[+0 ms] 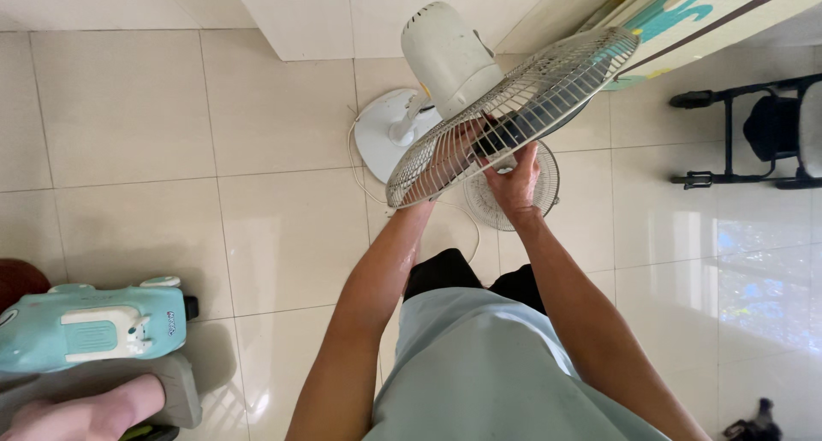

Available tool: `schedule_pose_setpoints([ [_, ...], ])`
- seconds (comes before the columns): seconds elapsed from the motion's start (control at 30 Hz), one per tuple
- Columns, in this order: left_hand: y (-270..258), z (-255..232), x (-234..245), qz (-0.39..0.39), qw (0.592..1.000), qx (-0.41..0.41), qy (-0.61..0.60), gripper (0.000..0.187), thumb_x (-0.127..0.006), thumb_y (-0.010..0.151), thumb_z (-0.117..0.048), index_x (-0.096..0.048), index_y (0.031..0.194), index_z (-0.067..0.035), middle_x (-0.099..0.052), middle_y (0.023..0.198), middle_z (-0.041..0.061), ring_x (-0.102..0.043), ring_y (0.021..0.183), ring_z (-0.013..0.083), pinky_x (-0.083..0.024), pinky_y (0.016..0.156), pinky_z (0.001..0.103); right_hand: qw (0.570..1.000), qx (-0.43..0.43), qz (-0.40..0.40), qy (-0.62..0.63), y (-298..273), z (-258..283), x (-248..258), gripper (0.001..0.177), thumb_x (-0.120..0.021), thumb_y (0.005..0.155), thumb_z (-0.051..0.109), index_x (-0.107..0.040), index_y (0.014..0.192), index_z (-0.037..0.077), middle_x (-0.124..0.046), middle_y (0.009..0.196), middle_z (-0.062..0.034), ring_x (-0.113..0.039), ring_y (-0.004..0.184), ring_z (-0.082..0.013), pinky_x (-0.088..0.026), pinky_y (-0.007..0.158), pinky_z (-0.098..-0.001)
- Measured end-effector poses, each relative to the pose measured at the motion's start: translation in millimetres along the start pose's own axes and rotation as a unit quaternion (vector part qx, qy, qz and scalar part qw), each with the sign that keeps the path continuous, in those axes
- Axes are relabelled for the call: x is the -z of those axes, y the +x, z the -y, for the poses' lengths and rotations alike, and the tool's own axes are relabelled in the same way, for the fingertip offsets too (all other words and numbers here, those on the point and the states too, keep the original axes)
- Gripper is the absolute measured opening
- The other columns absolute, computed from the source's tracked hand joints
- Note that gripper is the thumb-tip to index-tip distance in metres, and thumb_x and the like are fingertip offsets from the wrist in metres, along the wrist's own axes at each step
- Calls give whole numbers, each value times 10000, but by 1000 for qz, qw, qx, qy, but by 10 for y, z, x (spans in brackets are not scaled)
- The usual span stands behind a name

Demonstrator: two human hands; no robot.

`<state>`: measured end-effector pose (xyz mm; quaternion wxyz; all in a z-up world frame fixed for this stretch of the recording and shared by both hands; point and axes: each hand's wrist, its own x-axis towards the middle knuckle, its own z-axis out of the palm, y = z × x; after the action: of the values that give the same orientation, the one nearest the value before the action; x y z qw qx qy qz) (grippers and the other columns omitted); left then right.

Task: The person disassembles a standing electric fan by removing the front grille, fan blades, and rear grille using a screwdriver. They then reassemble the fan by reinstalling the blades and grilles in reverse order.

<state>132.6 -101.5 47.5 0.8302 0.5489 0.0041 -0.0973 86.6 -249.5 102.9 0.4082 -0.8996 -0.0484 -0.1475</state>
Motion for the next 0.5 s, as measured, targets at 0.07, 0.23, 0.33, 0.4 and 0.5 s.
schedule_pose_setpoints([
  [0.07, -22, 137, 29, -11, 1000, -9, 22, 423, -551, 1049, -153, -548, 1453, -29, -590, 1443, 194, -561, 1334, 316, -431, 1138, 391, 1000, -2, 2, -2, 7, -15, 14, 711, -902, 841, 76, -411, 1349, 2, -717, 1222, -201, -746, 1124, -329, -634, 951, -398],
  [0.23, -307, 442, 199, -47, 982, -49, 177, 439, -525, 1062, -140, -522, 1487, -31, -566, 1484, 202, -539, 1369, 333, -412, 1165, 400, 1000, -17, 7, 11, -30, -67, 42, 682, -881, 833, 34, -424, 1339, 5, -715, 1232, -207, -746, 1129, -335, -638, 938, -395],
  [0.33, -733, 433, 272, -62, 927, -126, 349, 449, -510, 1070, -132, -507, 1507, -32, -551, 1509, 207, -526, 1391, 344, -400, 1181, 405, 998, -58, 11, -3, -104, -46, 65, 702, -883, 793, 24, -427, 1326, 11, -721, 1221, -203, -749, 1095, -321, -622, 900, -387],
  [0.4, -1096, 320, 316, -54, 882, -176, 434, 471, -505, 1063, -116, -485, 1523, -20, -530, 1529, 222, -507, 1400, 371, -385, 1183, 418, 998, -65, -4, -16, -103, -17, 53, 701, -883, 776, 1, -442, 1320, 19, -733, 1196, -202, -759, 1059, -310, -642, 894, -394],
  [0.5, -1732, 114, 441, -38, 966, -83, 243, 457, -559, 998, -23, -537, 1452, 27, -546, 1494, 245, -513, 1396, 400, -380, 1155, 439, 998, -59, 8, 30, -101, 8, 69, 715, -860, 776, -7, -404, 1327, 6, -671, 1240, -221, -707, 1155, -326, -655, 905, -390],
])
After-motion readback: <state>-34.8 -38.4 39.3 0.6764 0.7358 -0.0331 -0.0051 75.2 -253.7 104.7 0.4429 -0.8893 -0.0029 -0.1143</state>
